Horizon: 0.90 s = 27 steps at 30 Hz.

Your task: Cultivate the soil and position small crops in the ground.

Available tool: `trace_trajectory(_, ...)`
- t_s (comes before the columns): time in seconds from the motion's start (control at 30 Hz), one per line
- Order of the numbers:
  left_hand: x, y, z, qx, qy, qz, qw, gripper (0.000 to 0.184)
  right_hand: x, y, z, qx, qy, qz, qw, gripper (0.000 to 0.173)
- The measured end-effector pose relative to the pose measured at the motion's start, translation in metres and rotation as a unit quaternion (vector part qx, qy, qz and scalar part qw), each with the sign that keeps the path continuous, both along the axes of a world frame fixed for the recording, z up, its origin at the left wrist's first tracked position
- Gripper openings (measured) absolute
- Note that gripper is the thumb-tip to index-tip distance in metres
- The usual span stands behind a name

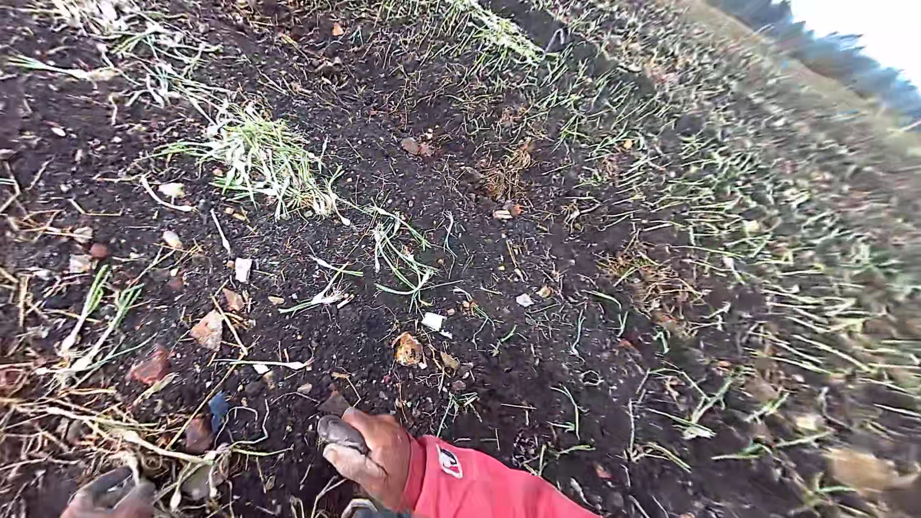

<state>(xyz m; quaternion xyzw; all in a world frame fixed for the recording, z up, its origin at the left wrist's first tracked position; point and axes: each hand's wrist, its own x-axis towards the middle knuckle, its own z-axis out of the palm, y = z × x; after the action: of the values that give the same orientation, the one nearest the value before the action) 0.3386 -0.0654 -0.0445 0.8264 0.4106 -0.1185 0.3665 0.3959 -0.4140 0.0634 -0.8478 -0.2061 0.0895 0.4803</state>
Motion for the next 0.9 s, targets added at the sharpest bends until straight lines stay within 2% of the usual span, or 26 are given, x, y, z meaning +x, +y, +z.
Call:
trace_trajectory(0.07, 0.018, -0.008, 0.060, -0.075, -0.061, 0.047, 0.994, 0.031, 0.006, -0.019, -0.033, -0.050, 0.077, -0.029, 0.995, 0.048)
trace_trajectory(0.13, 0.038, -0.008, 0.124, -0.107, -0.139, 0.101, 0.979, 0.023, 0.005, -0.017, -0.055, -0.010, 0.084, -0.038, 0.996, 0.046)
trace_trajectory(0.17, 0.046, -0.008, 0.150, -0.101, -0.168, 0.095, 0.976, 0.021, 0.001, -0.019, -0.063, 0.009, 0.083, -0.043, 0.996, 0.046)
trace_trajectory(0.2, 0.054, -0.007, 0.173, -0.072, -0.183, 0.067, 0.978, 0.021, -0.003, -0.023, -0.070, 0.012, 0.083, -0.044, 0.996, 0.047)
trace_trajectory(0.27, 0.065, -0.002, 0.211, 0.066, -0.167, -0.020, 0.984, 0.022, -0.003, -0.027, -0.080, 0.011, 0.055, -0.045, 0.997, 0.052)
trace_trajectory(0.3, 0.065, 0.002, 0.225, 0.136, -0.137, -0.059, 0.979, 0.022, -0.003, -0.024, -0.078, 0.014, 0.033, -0.053, 0.998, 0.054)
trace_trajectory(0.37, 0.056, 0.009, 0.235, 0.209, -0.047, -0.115, 0.970, 0.027, -0.002, -0.020, -0.071, 0.015, 0.045, -0.042, 0.998, 0.055)
trace_trajectory(0.47, 0.021, 0.008, 0.199, 0.230, 0.094, -0.177, 0.952, 0.024, -0.002, -0.025, -0.068, 0.007, 0.070, -0.021, 0.997, 0.059)
trace_trajectory(0.57, -0.016, -0.017, 0.143, 0.172, 0.193, -0.169, 0.951, 0.031, -0.006, -0.030, -0.069, 0.010, 0.071, -0.016, 0.997, 0.060)
trace_trajectory(0.7, -0.020, -0.045, 0.068, 0.107, 0.232, -0.103, 0.961, 0.061, -0.014, -0.035, -0.073, 0.028, 0.032, -0.029, 0.999, 0.064)
trace_trajectory(0.8, -0.013, -0.053, 0.022, 0.088, 0.242, -0.132, 0.957, 0.061, -0.019, -0.035, -0.082, 0.066, -0.009, -0.058, 0.996, 0.060)
trace_trajectory(0.9, -0.008, -0.048, 0.013, 0.076, 0.246, -0.197, 0.946, 0.054, -0.021, -0.033, -0.084, 0.068, -0.025, -0.085, 0.994, 0.057)
